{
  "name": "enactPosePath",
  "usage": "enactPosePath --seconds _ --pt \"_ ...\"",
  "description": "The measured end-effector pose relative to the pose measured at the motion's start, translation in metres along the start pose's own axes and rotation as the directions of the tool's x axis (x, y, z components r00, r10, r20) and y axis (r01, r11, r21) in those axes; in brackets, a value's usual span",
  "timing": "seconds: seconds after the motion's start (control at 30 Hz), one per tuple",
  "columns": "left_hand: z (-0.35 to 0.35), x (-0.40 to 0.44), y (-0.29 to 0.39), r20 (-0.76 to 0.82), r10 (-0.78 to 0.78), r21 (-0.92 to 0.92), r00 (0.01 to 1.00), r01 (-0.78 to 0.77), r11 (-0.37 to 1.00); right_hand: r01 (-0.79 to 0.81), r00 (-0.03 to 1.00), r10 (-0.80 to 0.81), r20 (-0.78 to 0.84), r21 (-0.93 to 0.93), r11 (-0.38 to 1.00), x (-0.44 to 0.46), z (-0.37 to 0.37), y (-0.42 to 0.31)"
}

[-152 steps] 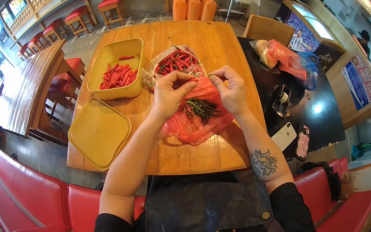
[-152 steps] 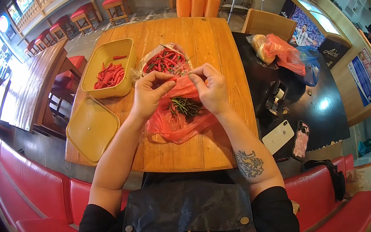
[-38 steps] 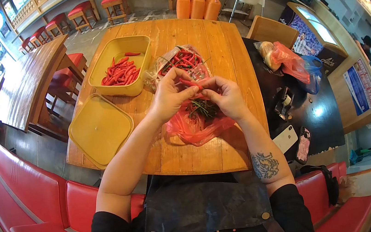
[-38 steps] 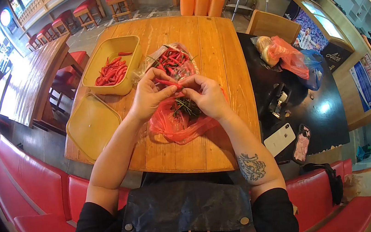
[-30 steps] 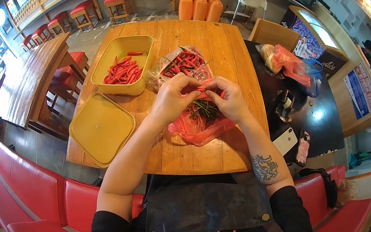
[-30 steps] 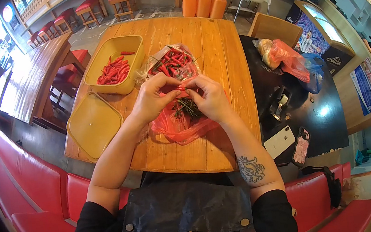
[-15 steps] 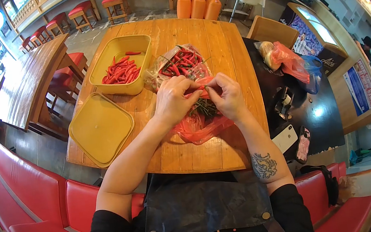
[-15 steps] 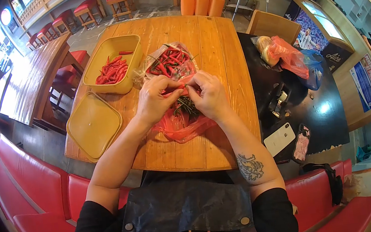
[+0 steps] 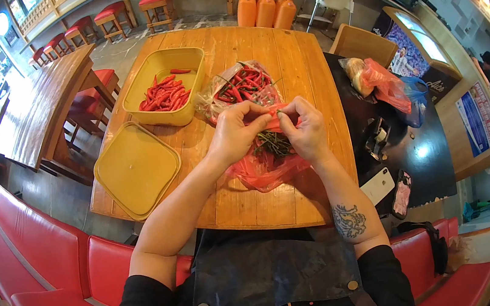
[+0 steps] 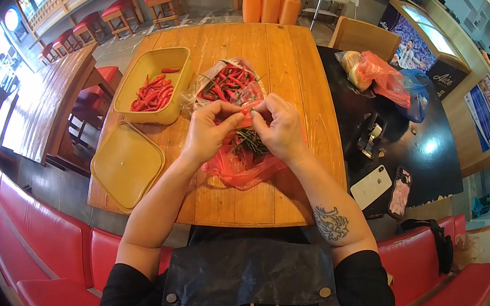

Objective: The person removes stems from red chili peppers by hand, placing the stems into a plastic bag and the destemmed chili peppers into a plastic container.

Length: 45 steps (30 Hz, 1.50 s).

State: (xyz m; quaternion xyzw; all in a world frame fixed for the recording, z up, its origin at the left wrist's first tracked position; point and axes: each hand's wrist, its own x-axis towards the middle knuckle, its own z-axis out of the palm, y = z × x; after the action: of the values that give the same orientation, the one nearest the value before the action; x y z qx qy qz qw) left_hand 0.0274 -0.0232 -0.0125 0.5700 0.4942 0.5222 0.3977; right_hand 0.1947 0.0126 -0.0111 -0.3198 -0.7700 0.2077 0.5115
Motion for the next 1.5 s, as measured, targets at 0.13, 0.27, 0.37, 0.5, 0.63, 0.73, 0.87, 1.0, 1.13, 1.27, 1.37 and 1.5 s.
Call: enactPosePath --seconds 0.13,0.27,0.37,0.5,0.63,0.73,0.87,1.0,1.13,1.27,1.37,1.5 --pt "-0.038 0.013 0.006 -0.235 0.269 0.182 0.934 -0.229 0.956 -0.080 0.996 0.081 -0.038 0.024 0.996 0.004 -0.010 -0.002" --pt "-0.090 0.018 0.015 -0.355 0.509 0.664 0.784 -0.172 0.728 0.015 0.992 -0.007 0.123 -0.066 0.998 0.004 -0.011 0.002" --pt "-0.100 0.023 0.000 -0.392 0.507 0.857 0.768 0.103 0.506 0.190 0.948 -0.134 0.288 -0.176 0.966 0.000 -0.007 -0.001" --pt "-0.082 0.028 -0.006 -0.175 0.655 0.923 0.735 -0.109 0.369 0.268 0.885 -0.132 0.447 -0.257 0.929 -0.005 -0.004 0.001" --pt "-0.040 0.041 -0.026 0.144 0.567 0.791 0.811 -0.439 0.427 0.292 0.863 -0.117 0.491 -0.296 0.909 -0.006 -0.003 0.003" --pt "-0.029 0.041 -0.036 0.230 0.441 0.870 0.867 -0.387 0.307 0.303 0.870 -0.162 0.466 -0.246 0.921 -0.006 -0.002 0.003" --pt "-0.036 0.042 -0.037 0.213 0.415 0.915 0.885 -0.329 0.232 0.304 0.871 -0.167 0.463 -0.240 0.922 -0.006 -0.001 0.000" --pt "-0.037 0.042 -0.026 0.046 0.515 0.884 0.856 -0.274 0.378 0.276 0.898 -0.162 0.408 -0.239 0.931 -0.004 -0.003 -0.001" --pt "-0.033 0.036 -0.009 -0.226 0.469 0.458 0.854 -0.332 0.825 0.214 0.963 -0.161 0.215 -0.253 0.943 0.000 -0.004 -0.009" --pt "-0.022 0.017 0.009 -0.112 0.067 -0.151 0.991 -0.083 0.985 0.240 0.968 -0.249 0.008 -0.301 0.923 0.005 -0.001 -0.016" --pt "-0.016 0.012 0.002 -0.001 0.105 -0.189 0.994 -0.103 0.977 0.225 0.971 -0.238 -0.011 -0.290 0.930 0.004 0.000 -0.009" --pt "-0.014 0.010 0.002 0.041 0.089 -0.159 0.995 -0.081 0.984 0.203 0.977 -0.179 0.119 -0.228 0.952 0.003 -0.006 0.000"
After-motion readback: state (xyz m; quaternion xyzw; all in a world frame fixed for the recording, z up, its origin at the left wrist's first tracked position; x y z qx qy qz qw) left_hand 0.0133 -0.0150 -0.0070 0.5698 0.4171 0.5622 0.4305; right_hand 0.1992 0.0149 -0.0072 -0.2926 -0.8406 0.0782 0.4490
